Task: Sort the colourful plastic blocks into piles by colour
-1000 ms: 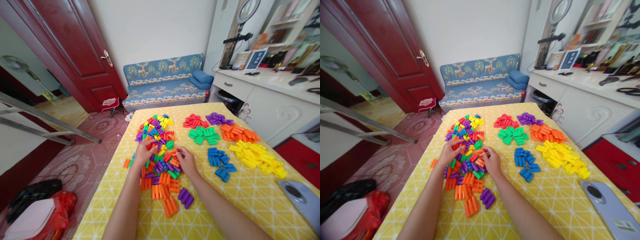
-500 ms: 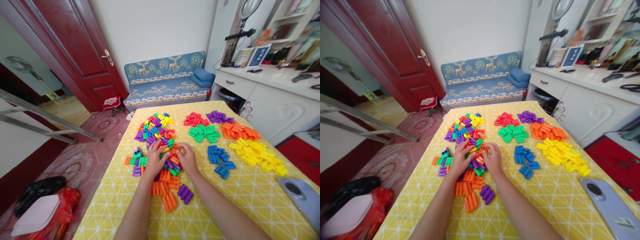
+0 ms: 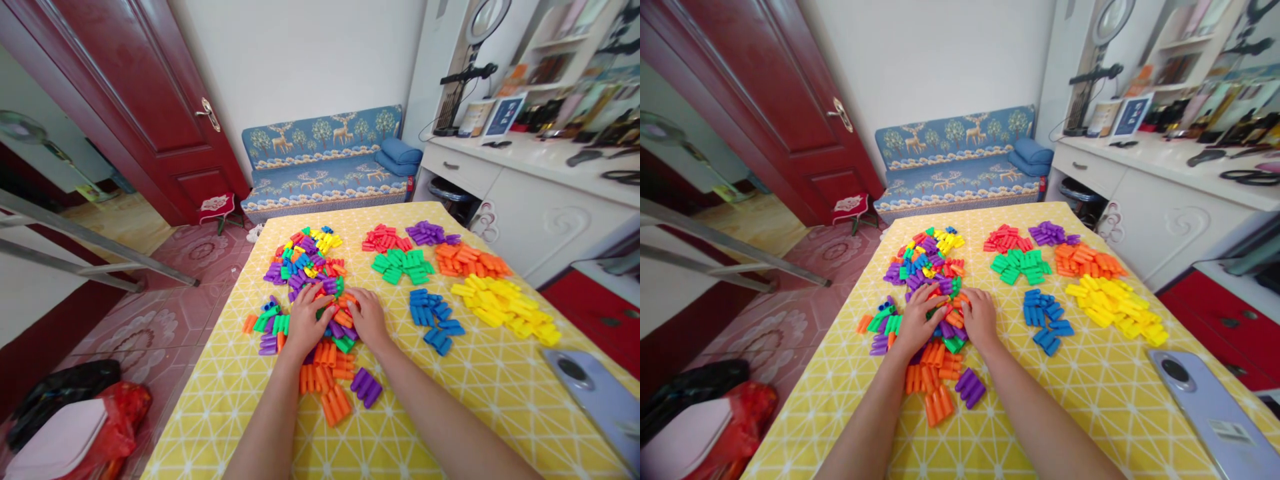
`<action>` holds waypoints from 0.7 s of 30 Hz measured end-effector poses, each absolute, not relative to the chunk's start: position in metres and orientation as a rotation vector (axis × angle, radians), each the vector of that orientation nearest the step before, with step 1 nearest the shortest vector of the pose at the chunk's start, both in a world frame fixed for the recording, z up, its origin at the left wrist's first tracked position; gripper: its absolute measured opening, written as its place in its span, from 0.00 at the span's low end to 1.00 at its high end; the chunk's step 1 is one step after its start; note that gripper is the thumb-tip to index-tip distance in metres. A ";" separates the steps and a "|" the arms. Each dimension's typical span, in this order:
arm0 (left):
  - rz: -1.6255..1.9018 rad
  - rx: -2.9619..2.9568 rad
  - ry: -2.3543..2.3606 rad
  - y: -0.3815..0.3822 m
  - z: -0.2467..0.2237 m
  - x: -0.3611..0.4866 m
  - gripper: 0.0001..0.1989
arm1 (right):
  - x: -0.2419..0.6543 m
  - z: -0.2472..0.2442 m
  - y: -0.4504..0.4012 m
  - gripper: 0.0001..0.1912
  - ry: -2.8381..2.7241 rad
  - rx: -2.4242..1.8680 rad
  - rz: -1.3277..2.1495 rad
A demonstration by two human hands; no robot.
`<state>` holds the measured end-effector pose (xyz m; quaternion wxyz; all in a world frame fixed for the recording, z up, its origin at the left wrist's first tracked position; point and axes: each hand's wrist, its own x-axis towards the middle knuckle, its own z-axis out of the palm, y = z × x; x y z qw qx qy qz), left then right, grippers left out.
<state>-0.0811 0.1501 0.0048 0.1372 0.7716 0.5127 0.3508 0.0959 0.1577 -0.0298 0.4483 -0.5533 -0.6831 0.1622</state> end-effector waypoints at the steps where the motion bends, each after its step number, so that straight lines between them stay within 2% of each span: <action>1: 1.015 2.233 1.482 0.150 0.005 -0.081 0.13 | 0.096 -0.030 0.157 0.17 -1.651 -1.369 0.417; 5: 1.004 2.237 1.491 0.150 0.005 -0.082 0.13 | 0.099 -0.030 0.155 0.17 -1.507 -1.347 0.463; 8: 0.990 2.253 1.488 0.151 0.004 -0.082 0.13 | 0.103 -0.024 0.149 0.16 -1.602 -1.345 0.359; 15: 0.988 2.259 1.500 0.151 0.004 -0.082 0.13 | 0.114 -0.012 0.134 0.29 -1.805 -1.543 0.110; 17: 0.986 2.253 1.498 0.151 0.004 -0.082 0.13 | 0.116 -0.012 0.132 0.27 -1.801 -1.565 0.099; 21: 0.982 2.250 1.496 0.152 0.003 -0.083 0.13 | 0.121 -0.013 0.132 0.19 -1.837 -1.559 0.114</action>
